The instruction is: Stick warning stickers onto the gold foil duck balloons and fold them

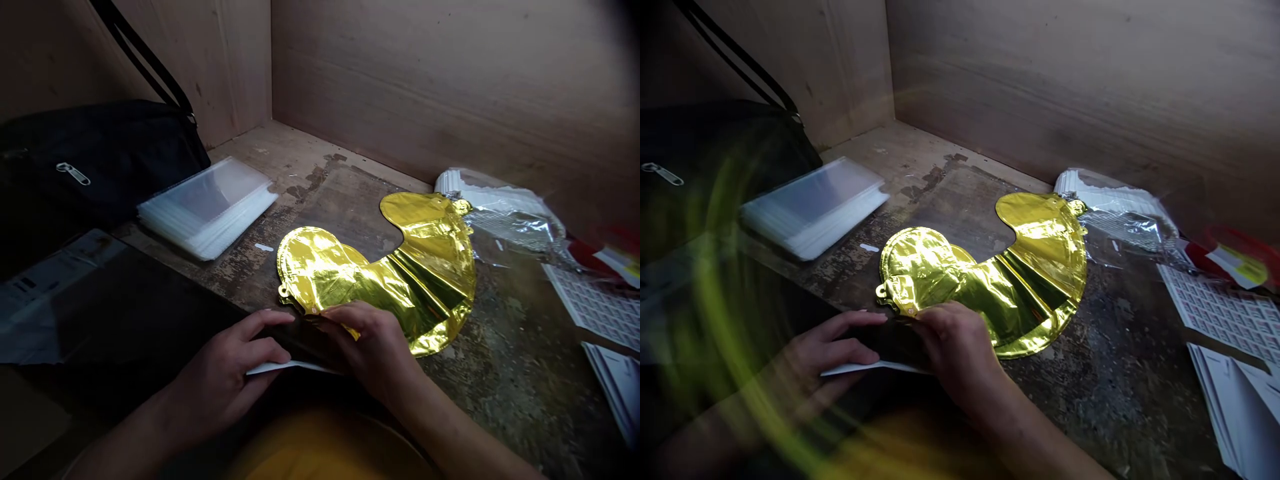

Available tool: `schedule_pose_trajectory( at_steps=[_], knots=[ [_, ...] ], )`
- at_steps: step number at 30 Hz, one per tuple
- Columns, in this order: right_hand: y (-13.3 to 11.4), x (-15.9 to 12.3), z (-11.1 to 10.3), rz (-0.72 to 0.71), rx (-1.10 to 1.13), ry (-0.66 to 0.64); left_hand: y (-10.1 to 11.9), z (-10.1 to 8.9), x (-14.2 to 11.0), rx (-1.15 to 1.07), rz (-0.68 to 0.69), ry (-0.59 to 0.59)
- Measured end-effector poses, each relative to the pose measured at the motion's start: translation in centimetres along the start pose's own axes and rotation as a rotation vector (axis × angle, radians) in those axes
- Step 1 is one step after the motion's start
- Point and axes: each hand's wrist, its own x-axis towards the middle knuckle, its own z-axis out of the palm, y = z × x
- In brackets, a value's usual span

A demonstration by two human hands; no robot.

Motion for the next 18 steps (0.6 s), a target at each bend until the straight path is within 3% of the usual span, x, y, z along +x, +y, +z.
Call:
schedule_pose_trajectory(
  at_steps=[2,4,9,13,18],
  knots=[
    [0.0,0.6,-0.3,0.223,0.112,-0.003,0.5,-0.2,0.4,-0.012,-0.019,0.003],
    [0.2,1.1,-0.5,0.351,0.223,0.009,0.9,-0.5,0.8,0.007,-0.015,0.018],
    [0.8,2.5,-1.3,0.472,0.452,0.013,2.0,-1.2,1.9,0.101,0.101,-0.005],
    [1.2,3.5,-2.0,0.592,0.662,-0.087,2.6,-1.3,3.4,0.183,0.218,-0.078],
    [2.0,4.2,-1.8,0.599,0.736,-0.054,1.7,-0.4,5.2,0.252,0.304,-0.217]
  ],
)
